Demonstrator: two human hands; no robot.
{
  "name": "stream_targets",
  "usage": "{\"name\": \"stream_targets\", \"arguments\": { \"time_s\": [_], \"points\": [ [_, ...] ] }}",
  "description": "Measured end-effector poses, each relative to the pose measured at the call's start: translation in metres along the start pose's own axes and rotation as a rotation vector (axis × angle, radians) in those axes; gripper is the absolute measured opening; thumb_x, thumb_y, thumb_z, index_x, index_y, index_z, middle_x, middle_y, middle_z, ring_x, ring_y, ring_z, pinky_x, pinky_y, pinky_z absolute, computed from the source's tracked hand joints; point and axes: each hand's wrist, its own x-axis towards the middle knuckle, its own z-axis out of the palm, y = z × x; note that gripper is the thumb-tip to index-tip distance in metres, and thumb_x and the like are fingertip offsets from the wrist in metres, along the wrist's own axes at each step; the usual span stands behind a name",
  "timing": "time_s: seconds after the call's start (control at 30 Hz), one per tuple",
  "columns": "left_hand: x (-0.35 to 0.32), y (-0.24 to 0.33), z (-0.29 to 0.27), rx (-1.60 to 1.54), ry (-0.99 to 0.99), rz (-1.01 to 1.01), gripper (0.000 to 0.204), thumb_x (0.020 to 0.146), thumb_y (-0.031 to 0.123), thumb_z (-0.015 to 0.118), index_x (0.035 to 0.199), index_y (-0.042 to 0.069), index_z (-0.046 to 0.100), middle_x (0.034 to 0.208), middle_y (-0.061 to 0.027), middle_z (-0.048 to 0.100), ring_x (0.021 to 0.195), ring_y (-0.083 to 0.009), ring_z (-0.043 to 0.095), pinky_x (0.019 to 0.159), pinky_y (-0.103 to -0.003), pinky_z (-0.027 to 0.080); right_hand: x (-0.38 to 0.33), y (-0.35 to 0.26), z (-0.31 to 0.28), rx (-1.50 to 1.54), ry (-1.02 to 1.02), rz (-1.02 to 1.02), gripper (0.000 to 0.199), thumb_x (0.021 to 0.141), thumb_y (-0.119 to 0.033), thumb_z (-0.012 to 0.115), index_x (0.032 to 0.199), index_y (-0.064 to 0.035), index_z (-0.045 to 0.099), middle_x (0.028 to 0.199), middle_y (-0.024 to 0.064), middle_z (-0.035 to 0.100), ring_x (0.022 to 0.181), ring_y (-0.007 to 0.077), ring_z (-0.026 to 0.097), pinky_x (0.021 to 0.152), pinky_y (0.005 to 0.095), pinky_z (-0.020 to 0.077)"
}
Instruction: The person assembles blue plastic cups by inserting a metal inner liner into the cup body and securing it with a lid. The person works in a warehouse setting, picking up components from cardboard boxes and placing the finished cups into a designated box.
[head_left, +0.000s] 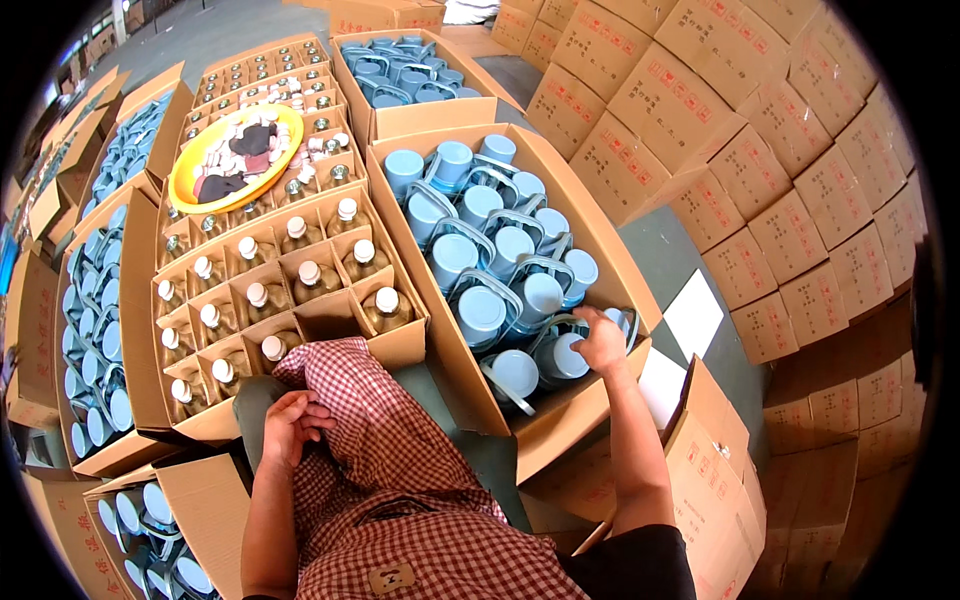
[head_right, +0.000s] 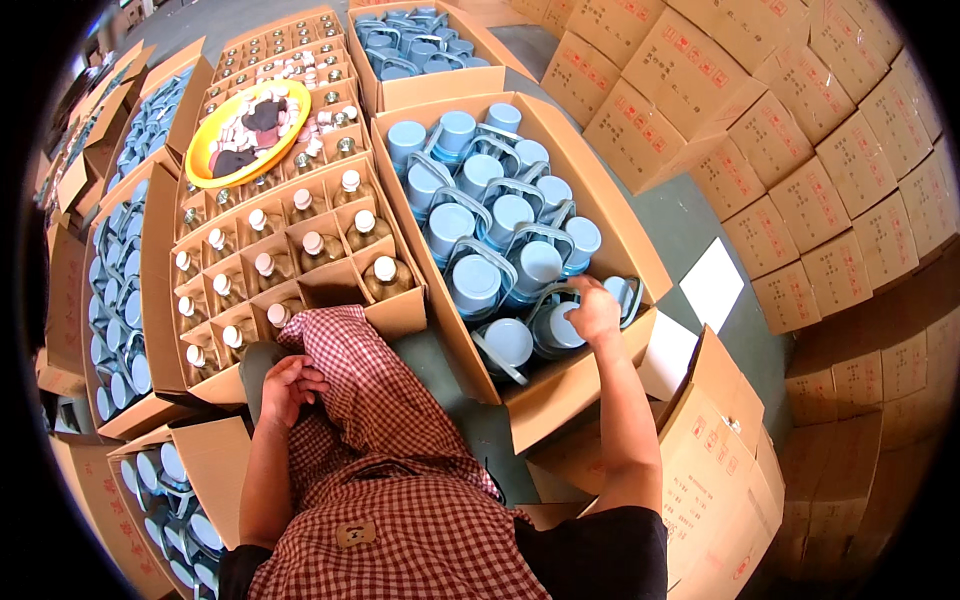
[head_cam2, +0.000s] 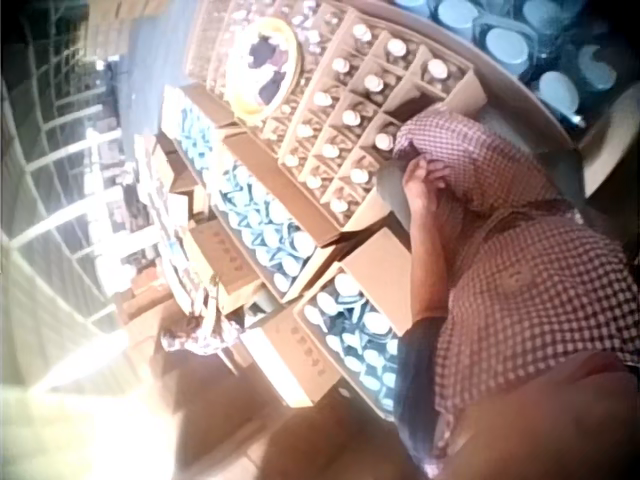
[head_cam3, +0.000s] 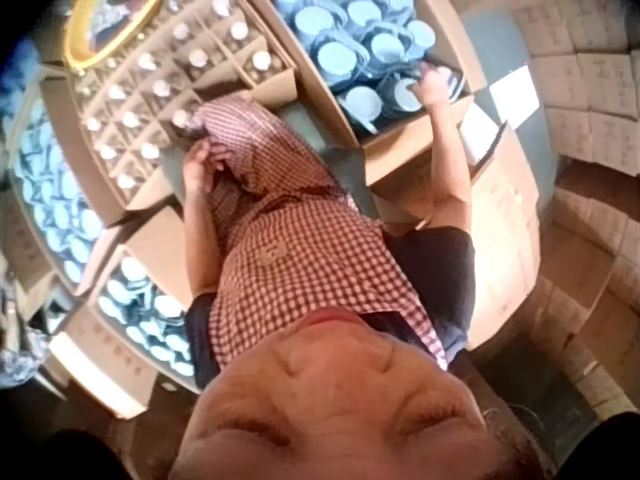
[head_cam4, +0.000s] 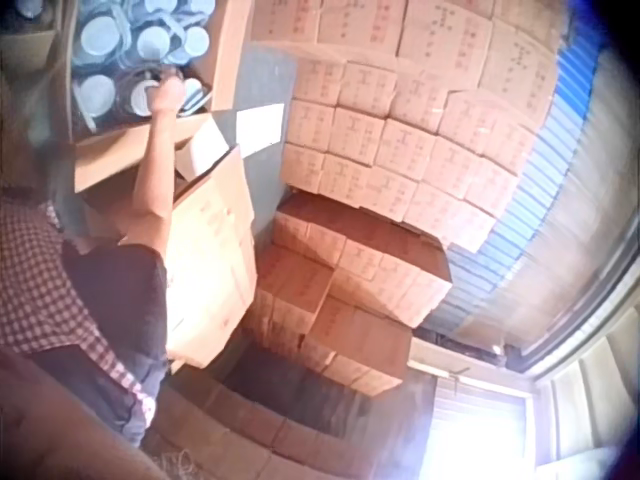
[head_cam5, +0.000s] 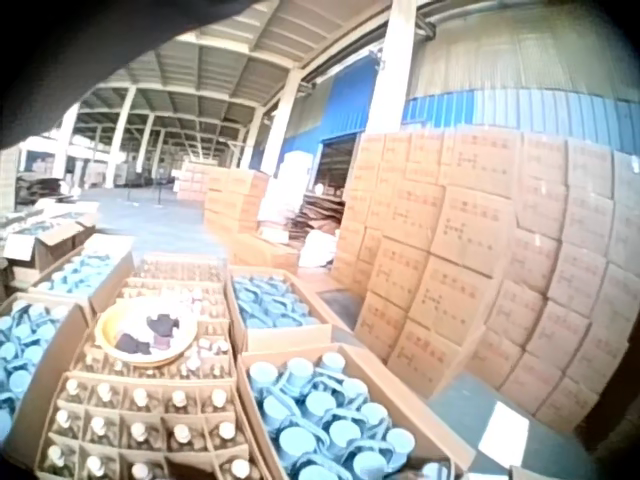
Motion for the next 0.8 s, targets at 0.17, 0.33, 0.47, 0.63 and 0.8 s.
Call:
{"name": "stream_targets", "arguments": {
  "time_s": [0.17, 0.33, 0.47, 0.63, 0.8],
  "points": [
    [-0.009, 0.005, 0.000, -0.002, 0.020, -0.011, 0.025, 0.095, 0.021, 0.047, 0.107, 0.000, 0.056, 0.083, -0.0137, 0.068, 0.073, -0.0263, 0.069, 0.049, -0.027, 0.049, 0.025, 0.027, 0.035, -0.233, -0.120, -0.015, 0.075, 0.050, -0.026, 0.087, 0.118, -0.0134, 0.057, 0.121, 0.0109, 0.056, 0.118, 0.0309, 0.048, 0.100, 0.0422, 0.0374],
    [-0.007, -0.001, -0.003, -0.027, -0.032, -0.003, 0.024, 0.095, 0.020, 0.048, 0.106, 0.001, 0.057, 0.085, -0.0135, 0.068, 0.075, -0.0263, 0.069, 0.052, -0.029, 0.050, -0.012, 0.037, 0.056, -0.192, -0.075, -0.056, 0.042, 0.069, -0.039, 0.072, 0.106, -0.0181, 0.068, 0.092, 0.0130, 0.068, 0.087, 0.0317, 0.065, 0.076, 0.0425, 0.0517],
    [-0.003, 0.007, -0.002, -0.007, -0.039, -0.013, 0.024, 0.094, 0.022, 0.051, 0.105, 0.002, 0.059, 0.086, -0.0129, 0.069, 0.074, -0.0240, 0.069, 0.051, -0.026, 0.048, -0.028, -0.005, -0.004, -0.144, 0.223, 0.021, 0.038, 0.072, -0.038, 0.071, 0.093, -0.0064, 0.066, 0.087, 0.0191, 0.066, 0.084, 0.0366, 0.064, 0.073, 0.0456, 0.0500],
    [-0.006, 0.015, 0.006, 0.118, -0.065, 0.054, 0.027, 0.093, 0.023, 0.051, 0.109, 0.002, 0.060, 0.089, -0.0111, 0.069, 0.076, -0.0218, 0.069, 0.055, -0.026, 0.048, -0.059, -0.057, -0.182, 0.071, 0.353, 0.017, 0.015, 0.077, -0.009, 0.066, 0.086, 0.0036, 0.064, 0.063, 0.0080, 0.058, 0.062, 0.0136, 0.052, 0.057, 0.0341, 0.0436],
    [-0.008, 0.023, 0.032, 0.128, -0.254, 0.143, 0.027, 0.093, 0.022, 0.050, 0.111, 0.004, 0.060, 0.095, -0.0087, 0.069, 0.076, -0.0181, 0.069, 0.054, -0.023, 0.047, -0.137, -0.087, -0.269, 0.585, 0.431, -0.088, 0.023, 0.081, -0.010, 0.061, 0.101, -0.0020, 0.053, 0.090, 0.0076, 0.054, 0.081, 0.0180, 0.050, 0.072, 0.0308, 0.0416]
  ]
}}
